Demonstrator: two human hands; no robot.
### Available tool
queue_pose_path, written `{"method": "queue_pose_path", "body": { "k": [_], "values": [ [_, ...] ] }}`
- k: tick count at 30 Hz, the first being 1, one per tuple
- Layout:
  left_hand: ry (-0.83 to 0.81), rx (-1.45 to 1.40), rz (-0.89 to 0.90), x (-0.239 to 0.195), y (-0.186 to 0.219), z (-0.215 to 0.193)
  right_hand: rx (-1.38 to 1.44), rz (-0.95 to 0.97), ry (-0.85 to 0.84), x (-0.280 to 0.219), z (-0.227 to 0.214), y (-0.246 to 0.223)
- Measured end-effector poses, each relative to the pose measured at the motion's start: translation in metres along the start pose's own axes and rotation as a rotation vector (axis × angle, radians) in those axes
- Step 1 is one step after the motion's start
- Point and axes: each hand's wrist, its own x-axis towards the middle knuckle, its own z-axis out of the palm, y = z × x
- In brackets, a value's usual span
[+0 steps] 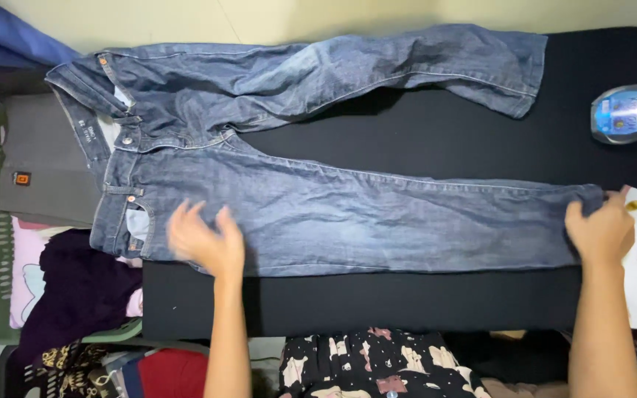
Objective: Ironing a pair of denim jeans on an ironing board.
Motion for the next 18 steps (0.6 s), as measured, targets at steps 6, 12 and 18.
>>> {"method": "queue_pose_path", "body": {
  "k": [6, 12, 18],
  "values": [
    [-0.701, -0.511, 0.543, 0.076, 0.009, 0.119, -0.159, 0.105, 0.19, 0.067, 0.079, 0.026],
    [-0.917, 0.029, 0.685, 0.118, -0.018, 0.155, -0.062, 0.289, 0.097, 0.052, 0.081, 0.046],
    [-0.745, 0.261, 0.886, 0.134, -0.029, 0.176, -0.009, 0.236, 0.41, 0.097, 0.072, 0.029]
  ]
}}
